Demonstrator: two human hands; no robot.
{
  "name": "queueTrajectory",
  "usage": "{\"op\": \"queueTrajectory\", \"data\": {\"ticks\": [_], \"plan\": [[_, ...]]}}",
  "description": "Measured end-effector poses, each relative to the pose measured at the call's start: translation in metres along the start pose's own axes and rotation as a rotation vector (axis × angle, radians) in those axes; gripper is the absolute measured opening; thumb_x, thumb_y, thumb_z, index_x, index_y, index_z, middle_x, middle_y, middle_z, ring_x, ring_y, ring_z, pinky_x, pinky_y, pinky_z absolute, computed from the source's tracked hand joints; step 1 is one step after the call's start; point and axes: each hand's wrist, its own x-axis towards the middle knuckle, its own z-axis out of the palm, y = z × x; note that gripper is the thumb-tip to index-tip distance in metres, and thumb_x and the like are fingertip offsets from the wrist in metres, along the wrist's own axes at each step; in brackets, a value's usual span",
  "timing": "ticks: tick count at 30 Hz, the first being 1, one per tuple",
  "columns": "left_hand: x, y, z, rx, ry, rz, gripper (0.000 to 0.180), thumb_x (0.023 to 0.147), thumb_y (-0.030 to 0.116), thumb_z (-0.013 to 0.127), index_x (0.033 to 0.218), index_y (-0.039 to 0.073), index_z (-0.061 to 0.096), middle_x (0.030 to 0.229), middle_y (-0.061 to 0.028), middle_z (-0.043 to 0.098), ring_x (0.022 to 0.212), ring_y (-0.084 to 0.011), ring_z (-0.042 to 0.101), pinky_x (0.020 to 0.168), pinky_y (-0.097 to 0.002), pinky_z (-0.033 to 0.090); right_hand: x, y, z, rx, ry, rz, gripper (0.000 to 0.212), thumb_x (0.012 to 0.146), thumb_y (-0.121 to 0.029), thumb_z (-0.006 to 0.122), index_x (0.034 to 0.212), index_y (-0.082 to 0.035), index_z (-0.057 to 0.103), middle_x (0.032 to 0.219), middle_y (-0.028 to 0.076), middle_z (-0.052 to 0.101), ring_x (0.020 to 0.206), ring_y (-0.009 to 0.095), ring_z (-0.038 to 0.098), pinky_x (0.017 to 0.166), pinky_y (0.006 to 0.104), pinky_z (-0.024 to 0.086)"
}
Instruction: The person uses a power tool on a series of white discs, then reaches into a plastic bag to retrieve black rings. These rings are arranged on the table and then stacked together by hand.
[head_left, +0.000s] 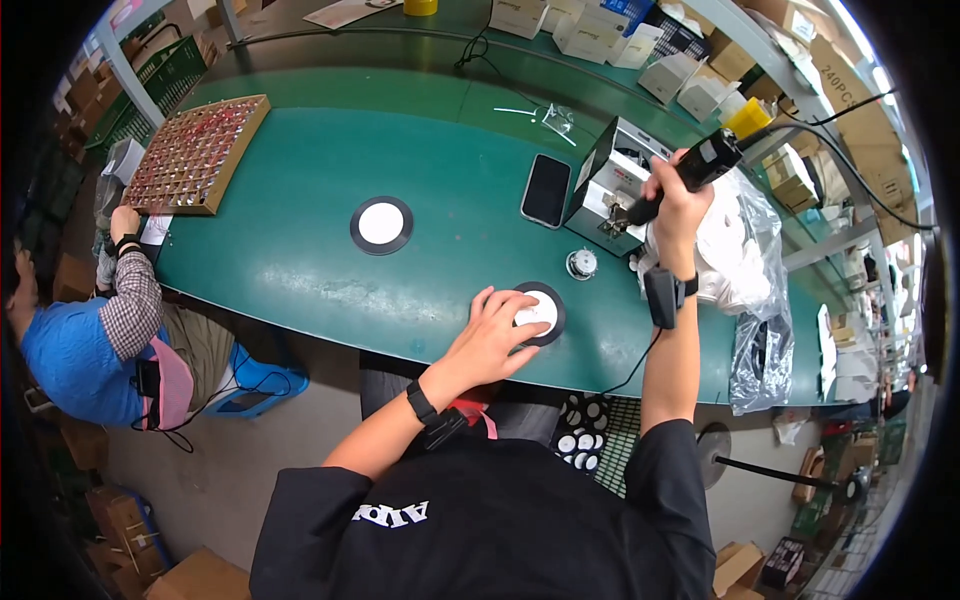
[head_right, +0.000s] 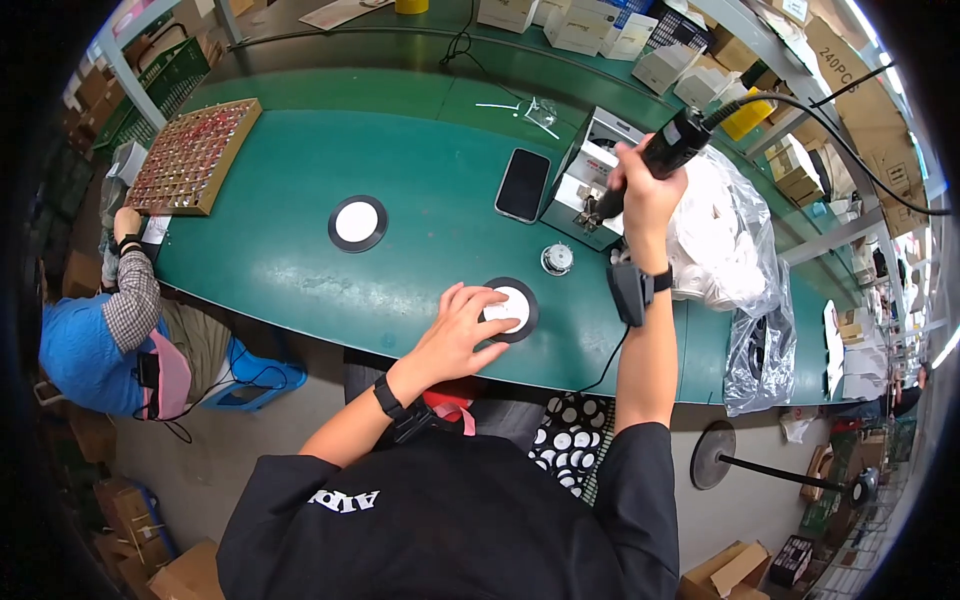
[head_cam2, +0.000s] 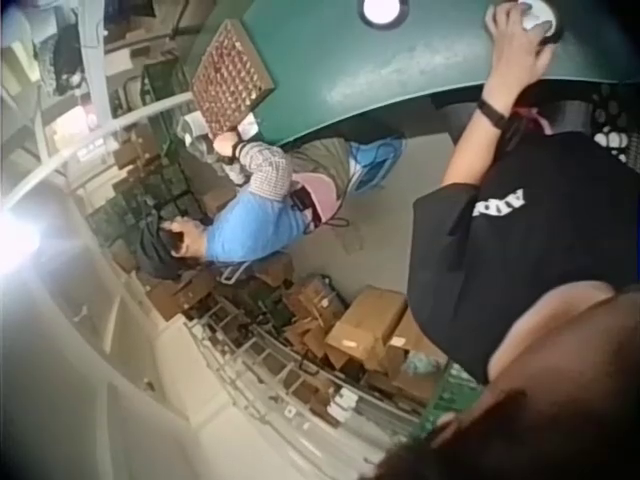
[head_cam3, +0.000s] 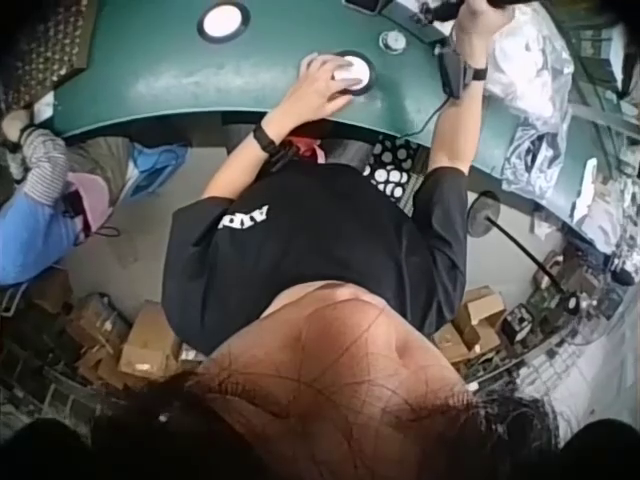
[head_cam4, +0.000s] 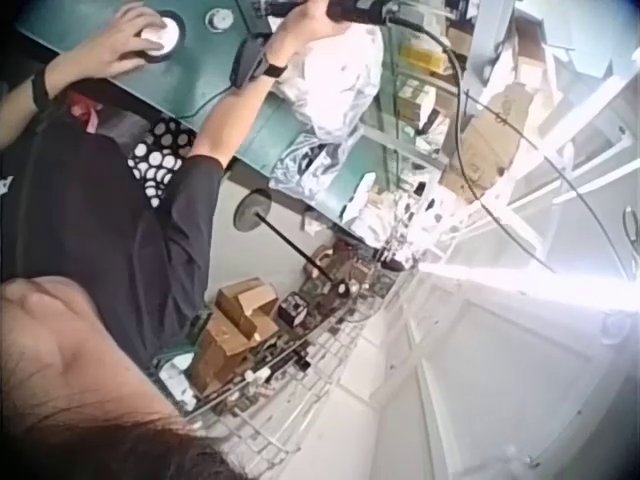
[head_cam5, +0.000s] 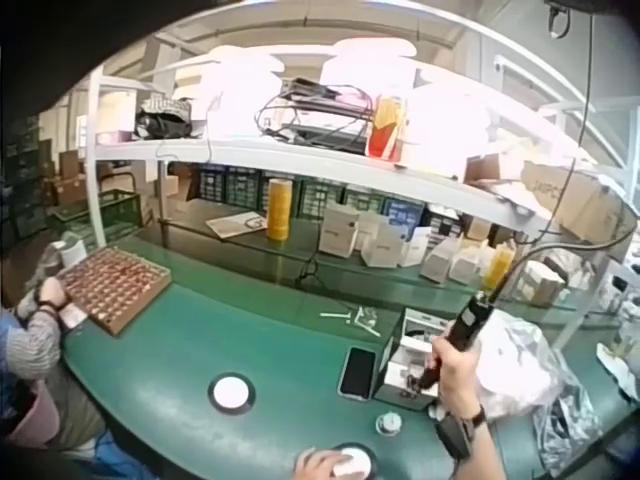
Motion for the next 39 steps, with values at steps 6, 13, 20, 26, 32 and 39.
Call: {"op": "queueTrajectory", "data": {"ticks": [6, 13, 20, 26, 32, 39], "plan": [[0.003, 0.008, -0.002, 0.042, -0.002, -0.053, 0.036, 0.082, 0.026, 0.083, 0.117, 0.018, 0.076, 0.145, -0.0075, 0.055, 0.138, -0.0351, 0.046, 0.119, -0.0624, 0.028, -0.109, -0.028, 0.005, 0.152, -0.083, 0.076, 0.021, 0.091, 0.003, 0.064, 0.106, -0.006, 0.052, 0.07, 0.003, 0.049, 0.05, 0.016, 0.048, 0.054, 0.0358, 0.047], [0.007, 0.007, -0.003, 0.057, -0.038, -0.042, 0.035, 0.082, 0.026, 0.083, 0.115, 0.018, 0.077, 0.146, -0.0083, 0.055, 0.138, -0.0356, 0.046, 0.119, -0.0617, 0.028, -0.157, -0.024, 0.008, 0.098, -0.144, 0.019, 0.022, 0.092, 0.005, 0.059, 0.109, -0.004, 0.049, 0.076, 0.007, 0.05, 0.051, 0.016, 0.048, 0.056, 0.0362, 0.048], [0.005, 0.008, -0.003, 0.056, -0.013, -0.056, 0.035, 0.081, 0.026, 0.083, 0.115, 0.018, 0.077, 0.146, -0.012, 0.054, 0.137, -0.0359, 0.047, 0.119, -0.0614, 0.027, -0.153, -0.005, 0.008, 0.046, -0.21, 0.087, 0.023, 0.092, 0.007, 0.06, 0.107, -0.005, 0.047, 0.076, 0.006, 0.05, 0.052, 0.015, 0.048, 0.056, 0.0346, 0.048], [0.007, 0.011, -0.001, 0.072, -0.019, -0.072, 0.039, 0.081, 0.028, 0.083, 0.118, 0.017, 0.076, 0.145, -0.0138, 0.053, 0.137, -0.036, 0.047, 0.119, -0.0618, 0.026, -0.153, -0.002, 0.004, 0.153, -0.219, 0.114, 0.027, 0.09, 0.012, 0.065, 0.105, -0.003, 0.048, 0.075, 0.007, 0.055, 0.053, 0.015, 0.053, 0.054, 0.0324, 0.049], [0.015, 0.011, 0.008, 0.063, 0.039, -0.121, 0.05, 0.08, 0.032, 0.085, 0.126, 0.018, 0.072, 0.147, -0.0134, 0.05, 0.139, -0.0358, 0.044, 0.119, -0.0639, 0.025, -0.155, -0.006, 0.004, 0.066, -0.199, 0.069, 0.028, 0.093, 0.004, 0.062, 0.118, -0.001, 0.05, 0.072, 0.005, 0.052, 0.052, 0.014, 0.048, 0.057, 0.0335, 0.048], [0.03, 0.007, 0.019, 0.071, 0.001, -0.104, 0.056, 0.078, 0.036, 0.087, 0.129, 0.019, 0.071, 0.147, -0.0121, 0.048, 0.141, -0.0344, 0.042, 0.12, -0.0656, 0.023, -0.153, -0.006, 0.005, 0.06, -0.194, 0.042, 0.035, 0.092, 0.005, 0.064, 0.125, 0.001, 0.051, 0.071, 0.006, 0.055, 0.053, 0.014, 0.051, 0.057, 0.033, 0.049]]}}
